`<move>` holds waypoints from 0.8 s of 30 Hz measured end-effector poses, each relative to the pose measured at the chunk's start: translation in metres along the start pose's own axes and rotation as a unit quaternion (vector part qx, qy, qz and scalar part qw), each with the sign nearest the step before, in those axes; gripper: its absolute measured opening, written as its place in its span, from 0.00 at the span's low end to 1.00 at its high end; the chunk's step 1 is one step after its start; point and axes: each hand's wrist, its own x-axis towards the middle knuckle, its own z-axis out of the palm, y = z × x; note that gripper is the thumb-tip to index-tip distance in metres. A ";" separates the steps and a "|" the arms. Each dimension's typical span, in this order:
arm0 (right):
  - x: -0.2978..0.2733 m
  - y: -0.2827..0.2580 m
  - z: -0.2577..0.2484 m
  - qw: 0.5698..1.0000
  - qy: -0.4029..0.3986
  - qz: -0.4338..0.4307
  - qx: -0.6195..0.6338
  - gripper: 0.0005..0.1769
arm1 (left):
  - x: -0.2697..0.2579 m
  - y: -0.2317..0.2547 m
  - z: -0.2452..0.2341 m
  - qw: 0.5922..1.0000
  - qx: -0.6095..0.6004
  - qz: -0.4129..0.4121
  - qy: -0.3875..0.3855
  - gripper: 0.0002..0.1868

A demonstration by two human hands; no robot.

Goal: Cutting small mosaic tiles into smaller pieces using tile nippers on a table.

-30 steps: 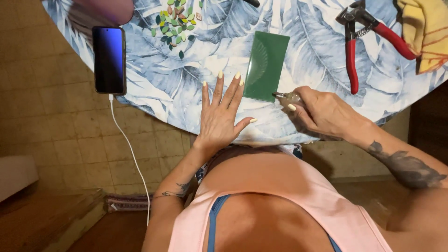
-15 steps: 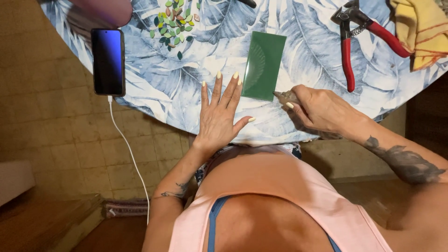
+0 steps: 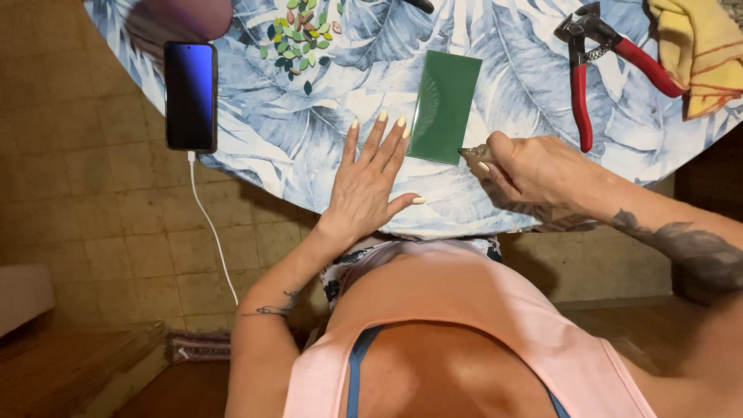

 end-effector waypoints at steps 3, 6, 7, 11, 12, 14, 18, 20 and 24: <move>0.000 0.003 0.003 1.000 0.012 -0.021 0.006 0.18 | 0.000 -0.001 0.001 1.000 0.008 0.008 -0.002 0.43; -0.003 -0.007 -0.006 1.000 -0.014 -0.011 0.006 0.16 | -0.002 -0.001 0.001 1.000 0.008 0.016 -0.007 0.45; -0.001 -0.007 -0.007 1.000 -0.021 -0.007 -0.013 0.14 | -0.001 -0.002 0.002 1.000 0.004 0.015 -0.010 0.46; -0.001 -0.017 -0.021 0.999 -0.041 0.006 -0.022 0.13 | -0.001 -0.002 0.002 1.000 -0.012 0.014 -0.006 0.47; -0.001 -0.019 -0.022 0.999 -0.041 0.006 -0.023 0.13 | -0.001 -0.002 0.002 1.000 -0.012 0.014 -0.006 0.47; -0.002 -0.021 -0.026 0.998 -0.054 0.013 -0.008 0.16 | -0.001 -0.001 0.002 1.000 -0.012 0.018 0.000 0.49; 0.000 -0.023 -0.030 0.996 -0.084 0.018 0.002 0.18 | -0.001 -0.002 0.004 1.000 -0.019 0.018 -0.001 0.50; -0.001 -0.024 -0.029 0.997 -0.071 0.007 0.007 0.15 | -0.001 -0.002 0.005 1.000 -0.017 0.019 0.001 0.52; 0.000 -0.026 -0.030 0.997 -0.080 0.009 -0.006 0.15 | -0.002 -0.002 0.008 1.000 -0.016 0.017 -0.004 0.53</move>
